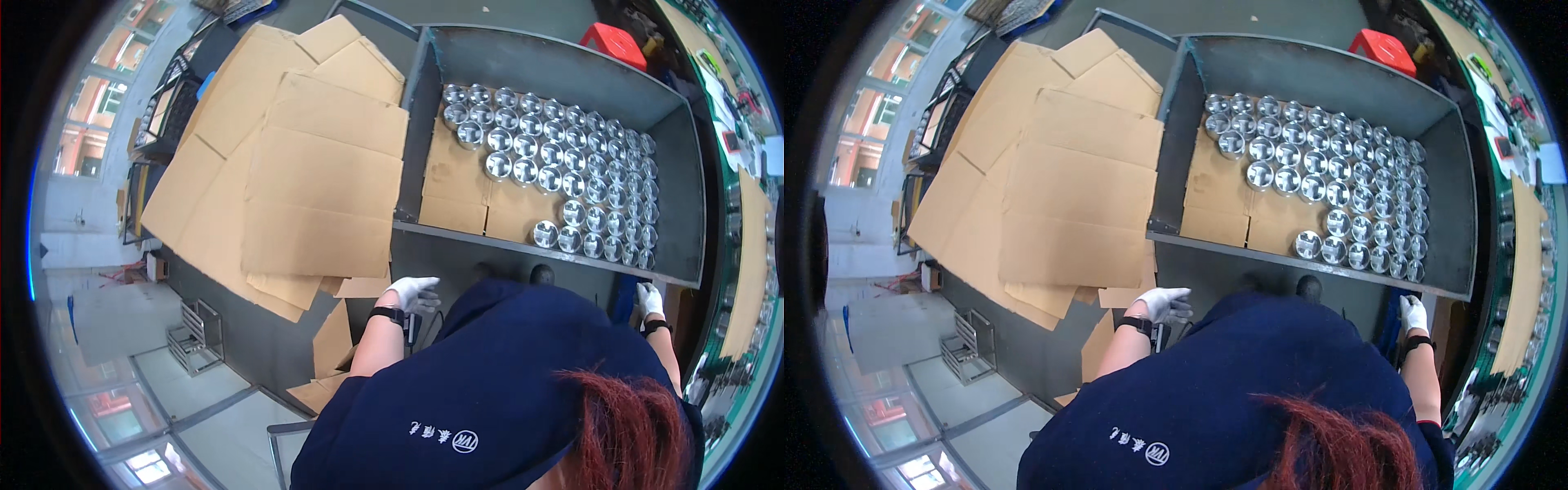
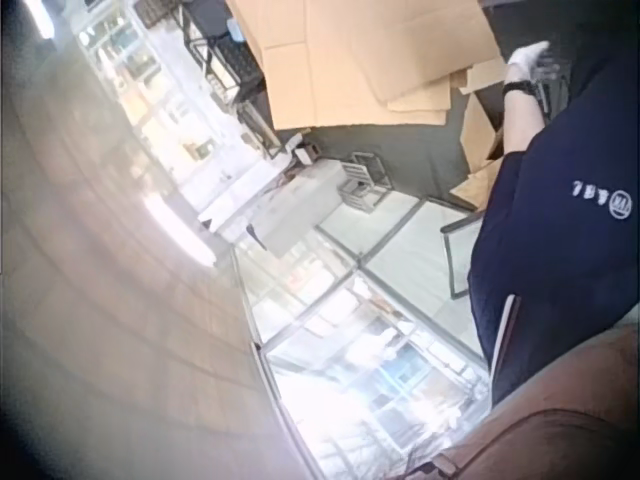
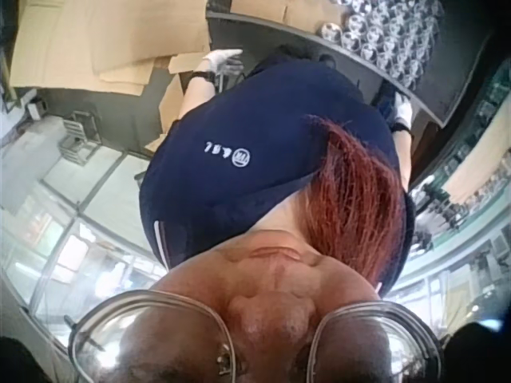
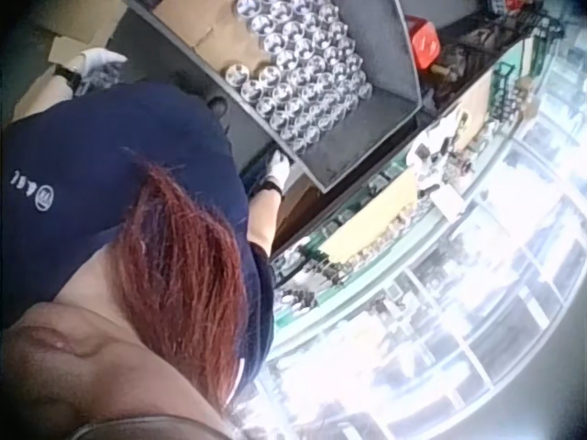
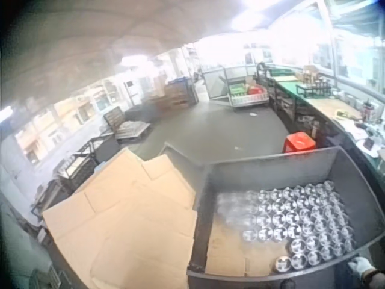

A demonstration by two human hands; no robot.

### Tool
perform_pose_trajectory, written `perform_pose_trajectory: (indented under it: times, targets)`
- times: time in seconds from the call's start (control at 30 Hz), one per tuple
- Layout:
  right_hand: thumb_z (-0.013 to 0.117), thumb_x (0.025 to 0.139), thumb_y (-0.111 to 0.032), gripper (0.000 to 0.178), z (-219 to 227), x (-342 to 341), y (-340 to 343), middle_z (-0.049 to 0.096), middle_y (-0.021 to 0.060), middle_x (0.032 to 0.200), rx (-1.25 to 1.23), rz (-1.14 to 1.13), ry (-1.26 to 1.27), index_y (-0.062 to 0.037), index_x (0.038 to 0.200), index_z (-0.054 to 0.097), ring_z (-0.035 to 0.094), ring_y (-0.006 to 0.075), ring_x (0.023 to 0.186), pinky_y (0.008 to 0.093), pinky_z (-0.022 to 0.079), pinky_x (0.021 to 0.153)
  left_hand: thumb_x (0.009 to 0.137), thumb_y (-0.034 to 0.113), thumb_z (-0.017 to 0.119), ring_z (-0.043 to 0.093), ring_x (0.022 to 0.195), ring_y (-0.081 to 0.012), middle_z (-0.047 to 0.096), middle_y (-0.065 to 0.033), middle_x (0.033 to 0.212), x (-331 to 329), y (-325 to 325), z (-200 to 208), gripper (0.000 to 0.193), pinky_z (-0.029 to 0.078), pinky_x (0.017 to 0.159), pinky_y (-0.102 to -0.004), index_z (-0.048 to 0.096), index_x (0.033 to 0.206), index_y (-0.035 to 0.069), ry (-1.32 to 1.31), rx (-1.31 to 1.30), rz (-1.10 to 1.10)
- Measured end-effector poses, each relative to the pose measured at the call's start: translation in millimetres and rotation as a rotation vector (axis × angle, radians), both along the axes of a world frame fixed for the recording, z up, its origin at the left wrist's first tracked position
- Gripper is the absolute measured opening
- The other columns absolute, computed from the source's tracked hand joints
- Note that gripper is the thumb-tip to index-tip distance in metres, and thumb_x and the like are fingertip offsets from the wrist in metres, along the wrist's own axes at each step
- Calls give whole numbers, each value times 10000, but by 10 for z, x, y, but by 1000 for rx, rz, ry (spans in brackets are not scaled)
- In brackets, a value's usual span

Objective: The person assembles small round metal parts by placing them onto a jig with vertical pins, then transfers the assembled parts into a cardboard box. They also handle cardboard sheets to cover the parts in the box.

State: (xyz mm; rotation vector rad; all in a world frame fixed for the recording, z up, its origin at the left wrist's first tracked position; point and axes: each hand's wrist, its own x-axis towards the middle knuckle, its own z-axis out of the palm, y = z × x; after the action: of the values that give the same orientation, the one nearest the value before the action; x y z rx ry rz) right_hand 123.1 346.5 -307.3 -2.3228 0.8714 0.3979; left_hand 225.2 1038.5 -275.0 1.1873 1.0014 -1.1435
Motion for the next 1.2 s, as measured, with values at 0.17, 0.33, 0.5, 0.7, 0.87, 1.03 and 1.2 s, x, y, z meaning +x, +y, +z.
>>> perform_pose_trajectory:
  times: [0.17,0.33,0.5,0.7,0.87,1.03,1.2]
  targets:
    - [623,961,-345,376,201,-180,-91,725,206,954,-127,71,-61,1,1091,695,695,313,883,389,527,812,919,138,715,708,851,-200,723,-128,1009,856,-1050,1585,314,555,772,-325,649,1150,-64,-910,-166,-375]
    - [615,973,-314,358,711,144,143,732,208,985,-240,191,-126,3,1118,700,706,296,893,379,530,812,902,35,679,697,813,-166,731,-94,970,968,-1314,3640,215,550,736,-286,692,1107,-28,-1547,-977,-521]
    - [645,963,-284,342,995,419,269,723,228,1025,-102,68,-175,20,1110,698,699,361,983,400,526,871,912,19,647,693,834,-176,719,-113,999,1182,-1821,3842,239,556,757,-297,662,1141,-48,-1575,-1349,-510]
    - [659,957,-275,331,722,1169,-169,720,234,1048,-16,169,-126,15,1112,698,687,386,1010,412,525,880,923,-1,609,687,860,-187,704,-135,1034,1547,-2741,3687,269,563,782,-310,627,1182,-73,-1526,-1204,-335]
    - [658,944,-308,351,-127,1517,-753,715,230,1073,62,276,-76,-9,1123,702,672,390,1040,431,519,910,932,-18,577,683,881,-196,692,-153,1063,2319,-3692,2651,294,568,804,-321,597,1216,-93,-1250,-393,-197]
    - [642,926,-324,347,-530,2035,-961,711,217,1072,61,531,263,-37,1115,690,667,403,1020,473,523,887,965,129,614,682,1026,-217,657,-152,1235,2525,-4025,77,402,528,932,-335,569,1327,-42,-687,147,-717]
    - [661,871,-245,404,-986,2332,-1043,688,203,1138,68,769,237,-73,1235,633,660,398,1036,477,527,894,906,255,623,531,1335,-362,560,-242,1419,2269,-4385,-1210,619,418,1114,-400,470,1432,-32,-523,296,-1206]
